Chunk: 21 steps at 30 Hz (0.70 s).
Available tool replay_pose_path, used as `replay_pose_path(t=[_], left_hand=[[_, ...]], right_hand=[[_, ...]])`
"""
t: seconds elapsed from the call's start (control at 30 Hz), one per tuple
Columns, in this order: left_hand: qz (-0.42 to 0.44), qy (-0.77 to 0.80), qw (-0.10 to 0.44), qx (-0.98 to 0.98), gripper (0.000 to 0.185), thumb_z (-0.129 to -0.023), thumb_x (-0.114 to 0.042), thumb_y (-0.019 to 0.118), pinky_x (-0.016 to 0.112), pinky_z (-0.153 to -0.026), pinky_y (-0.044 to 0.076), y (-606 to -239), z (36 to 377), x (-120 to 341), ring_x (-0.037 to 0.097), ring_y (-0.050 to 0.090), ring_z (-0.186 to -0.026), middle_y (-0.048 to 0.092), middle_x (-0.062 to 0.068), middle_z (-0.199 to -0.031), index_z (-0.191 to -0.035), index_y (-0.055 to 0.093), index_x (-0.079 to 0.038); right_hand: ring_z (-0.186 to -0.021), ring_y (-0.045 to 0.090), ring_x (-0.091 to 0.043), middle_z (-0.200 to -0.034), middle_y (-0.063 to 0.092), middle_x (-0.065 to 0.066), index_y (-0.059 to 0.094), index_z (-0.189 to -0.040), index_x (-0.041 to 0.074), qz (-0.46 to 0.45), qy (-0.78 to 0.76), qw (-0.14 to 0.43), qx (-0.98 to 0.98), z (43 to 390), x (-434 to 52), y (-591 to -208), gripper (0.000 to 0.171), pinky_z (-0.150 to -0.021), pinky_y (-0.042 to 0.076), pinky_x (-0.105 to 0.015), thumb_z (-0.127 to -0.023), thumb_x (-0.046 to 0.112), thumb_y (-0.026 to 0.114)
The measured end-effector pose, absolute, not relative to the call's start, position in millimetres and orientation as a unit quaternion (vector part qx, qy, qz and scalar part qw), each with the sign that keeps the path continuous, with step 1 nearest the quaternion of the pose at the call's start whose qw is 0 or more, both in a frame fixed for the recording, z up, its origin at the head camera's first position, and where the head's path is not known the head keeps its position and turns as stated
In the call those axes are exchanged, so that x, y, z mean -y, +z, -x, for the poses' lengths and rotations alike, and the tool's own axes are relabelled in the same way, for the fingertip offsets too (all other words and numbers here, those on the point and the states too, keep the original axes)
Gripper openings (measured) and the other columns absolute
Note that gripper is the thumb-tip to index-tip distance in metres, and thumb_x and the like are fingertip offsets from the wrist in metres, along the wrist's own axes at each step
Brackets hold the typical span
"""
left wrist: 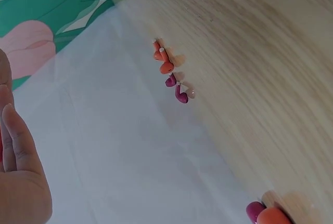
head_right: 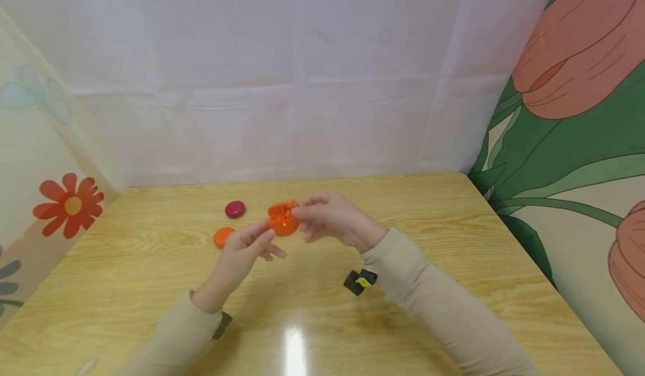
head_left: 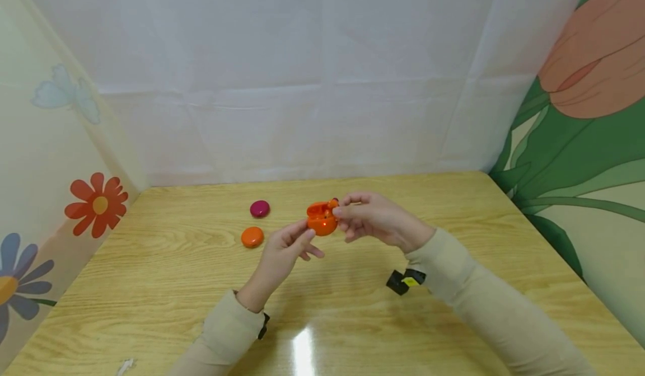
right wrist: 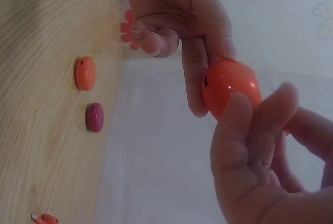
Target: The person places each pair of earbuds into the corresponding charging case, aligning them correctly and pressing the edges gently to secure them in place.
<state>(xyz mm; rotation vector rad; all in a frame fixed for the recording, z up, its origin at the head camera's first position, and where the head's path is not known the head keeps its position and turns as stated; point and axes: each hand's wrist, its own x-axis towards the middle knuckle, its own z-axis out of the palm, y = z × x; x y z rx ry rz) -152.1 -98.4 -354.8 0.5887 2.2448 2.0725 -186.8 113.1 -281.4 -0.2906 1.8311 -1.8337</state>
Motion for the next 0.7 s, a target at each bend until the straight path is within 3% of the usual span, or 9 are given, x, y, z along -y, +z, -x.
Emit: replay_pose_path(t=[0.3, 0.6, 0.7], left_hand=[[-0.209, 0.658, 0.0, -0.723, 0.035, -0.1, -0.005, 0.052, 0.025, -0.063, 0.053, -355, 151, 98, 0.009, 0.069, -0.071, 0.066, 0.025, -0.113, -0.132, 0.053, 0.009], [-0.221, 0.648, -0.007, -0.729, 0.034, -0.1, -0.006, 0.053, 0.026, -0.064, 0.054, -354, 151, 95, 0.013, 0.07, -0.072, 0.066, 0.024, -0.112, -0.131, 0.054, 0.009], [-0.218, 0.645, -0.008, -0.733, 0.034, -0.1, -0.006, 0.053, 0.027, -0.064, 0.054, -354, 152, 95, 0.013, 0.07, -0.073, 0.067, 0.024, -0.111, -0.131, 0.055, 0.008]], right_hand=[[-0.051, 0.042, -0.011, -0.066, 0.051, -0.001, 0.059, -0.094, 0.005, 0.102, -0.646, 0.218, -0.725, 185, -104, -279, 0.008, -0.053, 0.047, -0.023, -0.096, 0.013, 0.062], [-0.053, 0.035, -0.013, -0.086, 0.066, -0.003, 0.064, -0.092, 0.004, 0.109, -0.596, 0.168, -0.778, 184, -97, -281, 0.012, -0.052, 0.037, -0.024, -0.092, 0.016, 0.068], [-0.053, 0.036, -0.013, -0.084, 0.065, -0.003, 0.066, -0.092, 0.005, 0.106, -0.588, 0.163, -0.786, 183, -95, -280, 0.012, -0.053, 0.037, -0.024, -0.091, 0.016, 0.069]])
